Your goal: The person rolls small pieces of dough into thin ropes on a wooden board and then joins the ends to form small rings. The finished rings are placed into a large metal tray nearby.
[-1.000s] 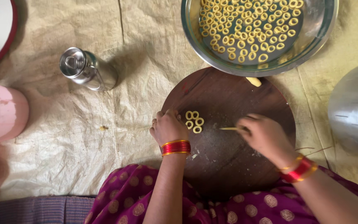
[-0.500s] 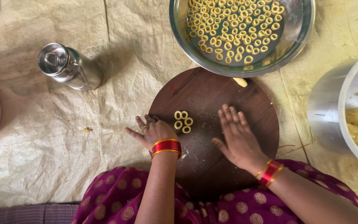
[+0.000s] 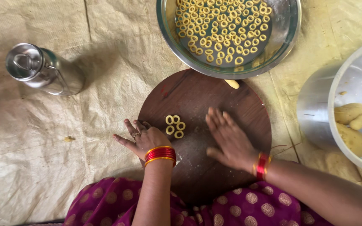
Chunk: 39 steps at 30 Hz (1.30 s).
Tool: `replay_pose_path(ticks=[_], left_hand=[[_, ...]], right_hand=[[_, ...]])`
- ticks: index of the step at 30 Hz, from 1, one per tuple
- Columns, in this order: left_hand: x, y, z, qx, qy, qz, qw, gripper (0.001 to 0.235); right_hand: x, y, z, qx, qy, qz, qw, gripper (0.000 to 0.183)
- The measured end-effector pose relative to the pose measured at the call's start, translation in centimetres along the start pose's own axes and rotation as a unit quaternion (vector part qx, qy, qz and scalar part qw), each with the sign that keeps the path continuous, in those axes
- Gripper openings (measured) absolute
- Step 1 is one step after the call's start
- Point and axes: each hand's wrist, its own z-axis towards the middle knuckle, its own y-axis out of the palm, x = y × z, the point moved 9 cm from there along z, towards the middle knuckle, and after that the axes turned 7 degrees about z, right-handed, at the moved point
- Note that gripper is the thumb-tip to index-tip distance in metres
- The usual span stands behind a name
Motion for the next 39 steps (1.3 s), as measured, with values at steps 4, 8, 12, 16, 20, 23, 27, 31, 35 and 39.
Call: replay_pose_path(ticks=[4, 8, 12, 16, 20, 23, 27, 31, 35, 39], left_hand=[[0.3, 0.6, 0.2, -0.011, 0.001, 0.014, 1.0, 0.057], [0.1, 0.7, 0.3, -0.021, 0.006, 0.018, 1.0, 0.058], [0.3, 0.9, 0.1, -0.022, 0.014, 0.028, 0.999, 0.058], [0.2, 0.4, 0.0, -0.004, 0.005, 0.013, 1.0, 0.057], [0.2, -0.1, 0.0, 0.003, 0.007, -0.001, 1.0, 0.058], [0.2, 0.4, -0.1, -0.022, 0.014, 0.006, 1.0, 0.061], [0.2, -0.1, -0.6, -0.037, 0.015, 0.012, 0.999, 0.064], [0.2, -0.4, -0.6, -0.025, 0.017, 0.008, 1.0, 0.056], [0.4, -0.1, -0.4, -0.017, 0.014, 0.022, 1.0, 0.055], [0.5, -0.1, -0.4, -0.015, 0.015, 0.016, 1.0, 0.045]], right_hand=[[0.6, 1.0, 0.3, -0.032, 0.001, -0.072, 0.997, 0.092], [6.5, 2.2, 6.5, -0.043, 0.049, -0.111, 0.992, 0.089], [7.0, 2.6, 7.7, -0.052, 0.028, -0.139, 0.989, 0.089], [0.7, 2.0, 2.5, -0.032, -0.046, -0.078, 0.995, 0.087], [-2.4, 0.0, -2.7, -0.008, -0.076, 0.014, 0.997, 0.08], [1.0, -2.8, -4.1, 0.095, 0.061, 0.22, 0.969, 0.087], [-0.2, -2.4, -4.2, 0.031, 0.073, 0.118, 0.99, 0.087], [-0.8, 0.4, -1.8, -0.02, 0.061, 0.025, 0.998, 0.081], [4.5, 0.4, 5.2, 0.056, 0.061, -0.035, 0.996, 0.081], [6.3, 0.7, 8.2, 0.051, 0.027, -0.063, 0.996, 0.087]])
